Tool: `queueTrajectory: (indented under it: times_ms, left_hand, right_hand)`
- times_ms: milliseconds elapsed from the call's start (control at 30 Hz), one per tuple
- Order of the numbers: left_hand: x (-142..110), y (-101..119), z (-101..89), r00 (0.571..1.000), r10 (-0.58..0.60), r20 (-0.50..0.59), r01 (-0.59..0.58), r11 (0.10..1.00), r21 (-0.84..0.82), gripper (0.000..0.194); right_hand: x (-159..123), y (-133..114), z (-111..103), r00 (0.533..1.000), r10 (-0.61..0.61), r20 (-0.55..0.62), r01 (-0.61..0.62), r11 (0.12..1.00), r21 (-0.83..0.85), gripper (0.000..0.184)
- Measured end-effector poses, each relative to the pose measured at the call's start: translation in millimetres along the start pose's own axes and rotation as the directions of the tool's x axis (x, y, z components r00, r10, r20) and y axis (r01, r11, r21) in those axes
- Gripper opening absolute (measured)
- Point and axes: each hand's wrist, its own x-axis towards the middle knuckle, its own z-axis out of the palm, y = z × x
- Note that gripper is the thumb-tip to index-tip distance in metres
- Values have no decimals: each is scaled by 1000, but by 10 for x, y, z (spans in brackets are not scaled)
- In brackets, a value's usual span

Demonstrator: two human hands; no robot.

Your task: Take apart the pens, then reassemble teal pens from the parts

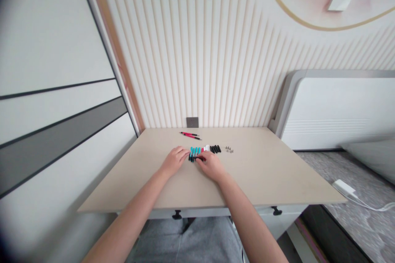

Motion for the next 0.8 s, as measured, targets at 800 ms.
queueTrajectory:
  times_ms: [800]
  left_hand:
    - [-9, 54, -7, 990, 29, 135, -6, 986, -167, 16]
  right_hand:
    - [-8, -1, 65, 995, -98, 36, 97, 995, 34, 16]
